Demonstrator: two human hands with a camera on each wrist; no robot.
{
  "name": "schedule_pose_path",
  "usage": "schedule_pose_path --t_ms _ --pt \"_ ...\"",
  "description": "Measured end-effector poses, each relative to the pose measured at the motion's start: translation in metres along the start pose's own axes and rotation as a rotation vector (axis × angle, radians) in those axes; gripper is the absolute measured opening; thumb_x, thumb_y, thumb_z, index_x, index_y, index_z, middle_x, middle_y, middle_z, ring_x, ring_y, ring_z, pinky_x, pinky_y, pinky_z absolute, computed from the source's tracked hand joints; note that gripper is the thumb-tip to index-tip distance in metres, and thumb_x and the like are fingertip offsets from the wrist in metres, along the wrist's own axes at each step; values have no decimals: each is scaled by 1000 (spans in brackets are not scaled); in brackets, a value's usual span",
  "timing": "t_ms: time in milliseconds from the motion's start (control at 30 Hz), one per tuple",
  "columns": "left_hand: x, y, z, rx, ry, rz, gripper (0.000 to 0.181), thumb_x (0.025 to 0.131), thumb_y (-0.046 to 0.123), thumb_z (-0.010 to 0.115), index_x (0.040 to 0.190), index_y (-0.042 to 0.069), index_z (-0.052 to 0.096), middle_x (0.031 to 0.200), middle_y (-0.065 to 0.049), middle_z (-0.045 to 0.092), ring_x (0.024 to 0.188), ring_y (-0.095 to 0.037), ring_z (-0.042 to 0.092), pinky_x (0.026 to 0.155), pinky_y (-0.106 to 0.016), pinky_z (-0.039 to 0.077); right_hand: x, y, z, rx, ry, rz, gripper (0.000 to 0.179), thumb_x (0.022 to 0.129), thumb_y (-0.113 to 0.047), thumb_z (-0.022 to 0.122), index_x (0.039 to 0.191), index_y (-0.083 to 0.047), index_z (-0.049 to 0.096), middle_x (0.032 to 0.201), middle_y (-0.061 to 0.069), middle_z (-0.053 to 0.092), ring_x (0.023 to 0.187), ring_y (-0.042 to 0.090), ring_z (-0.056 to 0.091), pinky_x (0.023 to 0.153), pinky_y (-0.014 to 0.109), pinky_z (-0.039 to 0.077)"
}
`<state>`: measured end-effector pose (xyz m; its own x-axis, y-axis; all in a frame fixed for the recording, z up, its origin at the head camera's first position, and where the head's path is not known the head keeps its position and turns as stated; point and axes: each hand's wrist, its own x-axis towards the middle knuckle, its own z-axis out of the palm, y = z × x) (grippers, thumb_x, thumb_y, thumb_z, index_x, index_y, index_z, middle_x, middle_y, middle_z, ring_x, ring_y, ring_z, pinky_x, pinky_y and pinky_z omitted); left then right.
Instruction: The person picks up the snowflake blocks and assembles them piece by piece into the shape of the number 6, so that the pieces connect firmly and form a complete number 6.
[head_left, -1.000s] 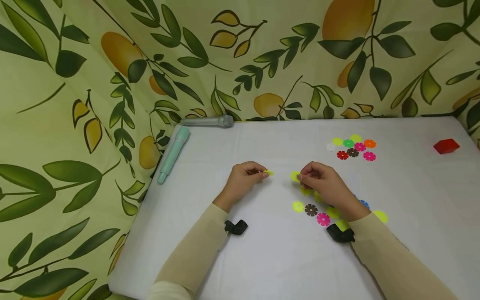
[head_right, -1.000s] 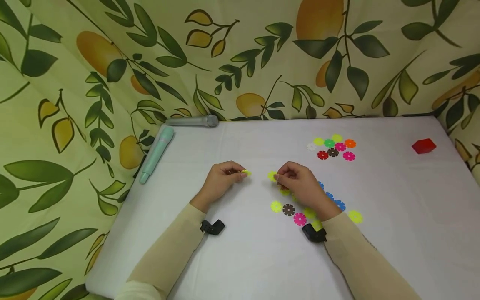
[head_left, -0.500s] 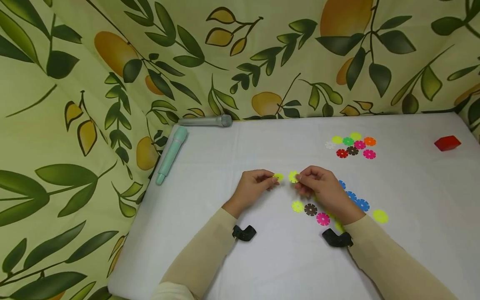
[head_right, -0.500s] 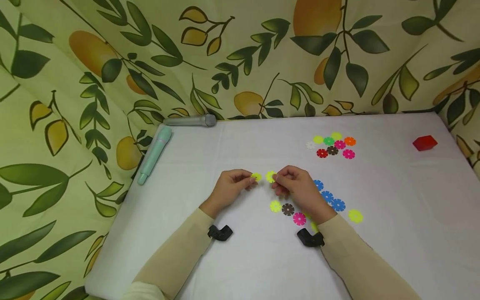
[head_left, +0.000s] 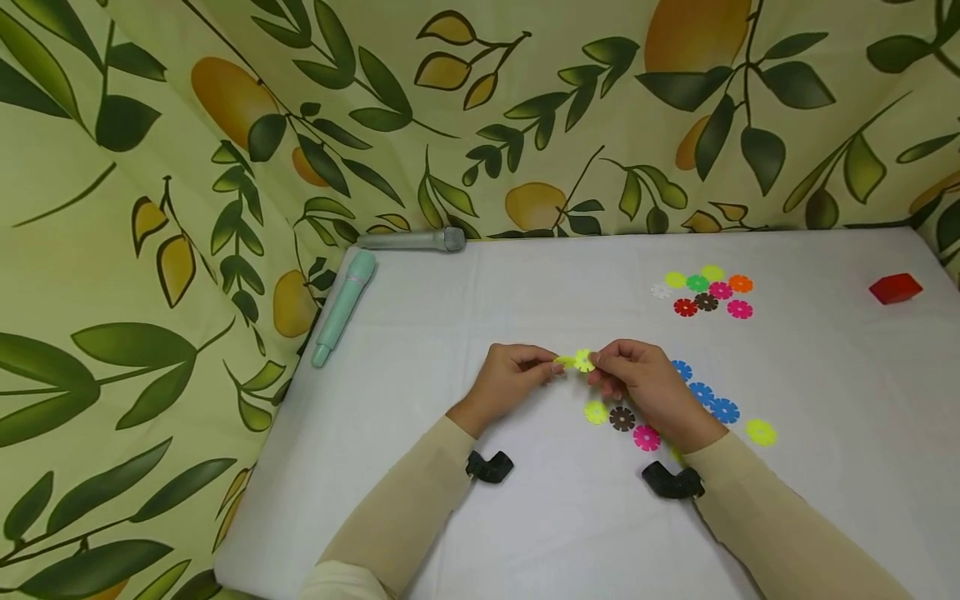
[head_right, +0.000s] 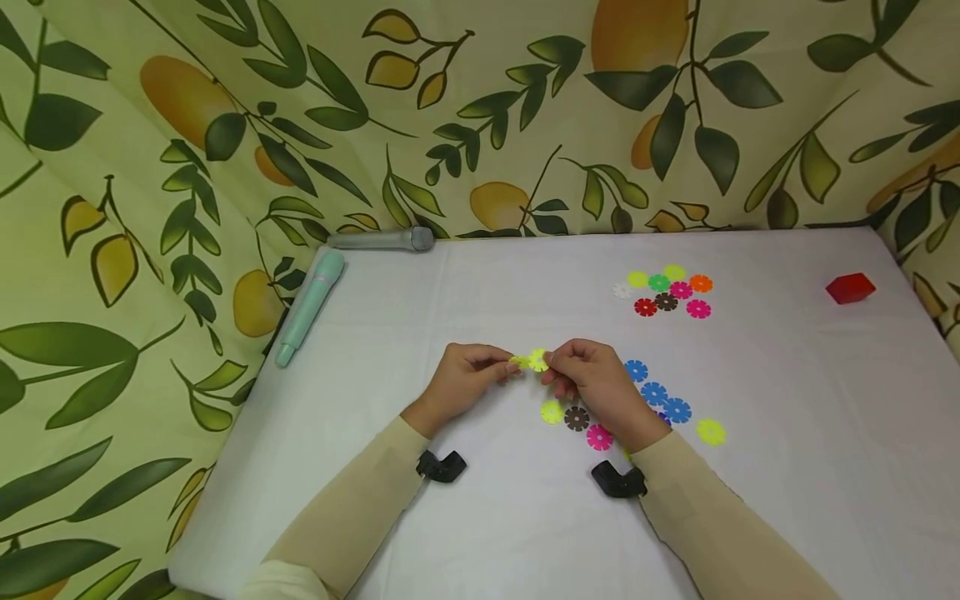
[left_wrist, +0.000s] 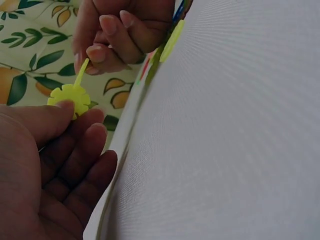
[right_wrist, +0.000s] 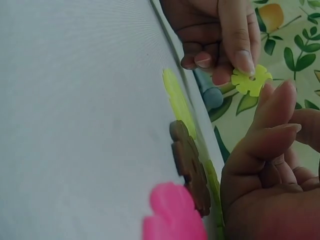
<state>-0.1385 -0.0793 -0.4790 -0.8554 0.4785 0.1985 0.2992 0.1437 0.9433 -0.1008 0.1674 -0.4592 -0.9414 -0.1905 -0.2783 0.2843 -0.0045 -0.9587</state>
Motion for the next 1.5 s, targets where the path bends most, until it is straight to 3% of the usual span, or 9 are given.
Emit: schedule_pose_path --t_ms 400,633,800,1100,1233,1500 --pt "0 4 3 66 2 60 7 97 0 83 102 -4 84 90 -8 80 76 -12 73 74 -29 62 -1 0 2 10 -12 -13 27 112 -18 66 105 8 62 91 15 74 73 19 64 71 28 58" --pt "-3 6 8 123 54 172 7 93 -4 85 100 -5 84 88 -9 80 74 -9 73 71 -28 62 -2 1 6 67 -5 -31 23 112 -14 64 105 8 61 92 16 75 75 18 65 72 27 60" --pt "-4 7 13 145 103 210 6 92 -8 84 98 -7 84 88 -11 80 71 -11 74 67 -27 62 -3 2 10 60 19 -59 20 112 -11 63 106 8 60 95 19 75 76 18 67 73 27 61" --pt "-3 6 13 222 23 230 6 97 -2 82 102 -3 84 95 -10 81 84 -7 73 79 -24 60 -6 -2 5 6 16 -21 26 112 -16 65 111 10 60 99 23 74 79 20 69 76 28 61" --pt "-1 7 12 242 36 233 5 99 0 81 102 -3 82 99 -9 81 89 -9 74 81 -24 60 -5 -3 0 -21 7 -23 32 112 -23 67 113 9 63 100 23 73 79 22 67 76 29 60" --pt "-2 2 11 54 112 125 6 99 -9 74 104 -6 75 95 -12 81 77 -21 78 73 -32 64 -1 0 -6 16 50 -84 36 114 -25 64 114 12 58 94 14 70 79 25 67 75 30 59"
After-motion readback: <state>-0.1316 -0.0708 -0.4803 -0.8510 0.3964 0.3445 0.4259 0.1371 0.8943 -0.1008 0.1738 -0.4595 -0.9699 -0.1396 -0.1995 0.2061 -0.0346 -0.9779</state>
